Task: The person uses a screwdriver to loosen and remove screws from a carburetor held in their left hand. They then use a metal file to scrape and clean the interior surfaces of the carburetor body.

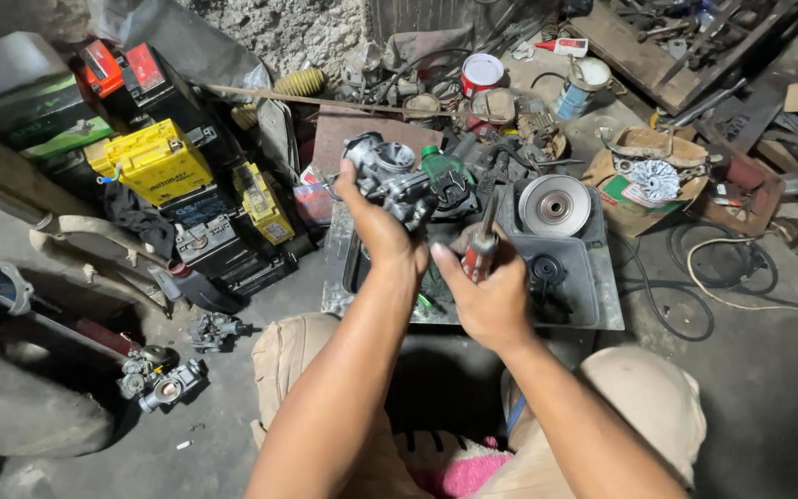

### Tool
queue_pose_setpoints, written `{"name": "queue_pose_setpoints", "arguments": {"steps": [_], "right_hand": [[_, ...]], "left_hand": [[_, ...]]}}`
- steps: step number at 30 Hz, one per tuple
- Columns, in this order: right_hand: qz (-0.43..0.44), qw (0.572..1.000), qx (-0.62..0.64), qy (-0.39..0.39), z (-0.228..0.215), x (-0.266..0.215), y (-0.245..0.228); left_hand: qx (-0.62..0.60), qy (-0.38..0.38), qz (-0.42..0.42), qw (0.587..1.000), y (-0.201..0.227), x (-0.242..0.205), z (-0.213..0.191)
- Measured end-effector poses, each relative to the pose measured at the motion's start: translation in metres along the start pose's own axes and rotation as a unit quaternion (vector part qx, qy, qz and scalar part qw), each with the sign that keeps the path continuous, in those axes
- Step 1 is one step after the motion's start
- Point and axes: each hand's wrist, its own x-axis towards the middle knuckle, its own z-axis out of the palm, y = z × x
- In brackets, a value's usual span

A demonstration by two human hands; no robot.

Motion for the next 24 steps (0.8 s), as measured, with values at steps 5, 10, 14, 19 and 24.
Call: {"name": "queue_pose_setpoints", "arguments": {"steps": [5, 10, 14, 19, 24], "right_hand": [[-0.131, 0.989, -0.024, 0.069, 0.015, 0.019, -0.022], [-0.152, 0.98, -0.073, 0.101, 0.018, 0.024, -0.015], [0.098, 0.987, -0.068, 0.109, 0.016, 0.025, -0.019], [0.147, 0.98, -0.074, 0.11, 0.006, 0.037, -0.017], [0.146, 0.978, -0.076, 0.132, 0.002, 0.038, -0.023]], "left_hand": [[0.064, 0.045, 0.014, 0.997, -0.007, -0.038, 0.01], [0.175, 0.052, 0.04, 0.982, -0.008, -0.062, 0.02], [0.207, 0.05, 0.044, 0.976, -0.015, -0.066, 0.023], [0.176, 0.038, 0.049, 0.982, -0.027, -0.068, 0.027], [0.154, 0.032, 0.046, 0.987, -0.036, -0.067, 0.026]]}}
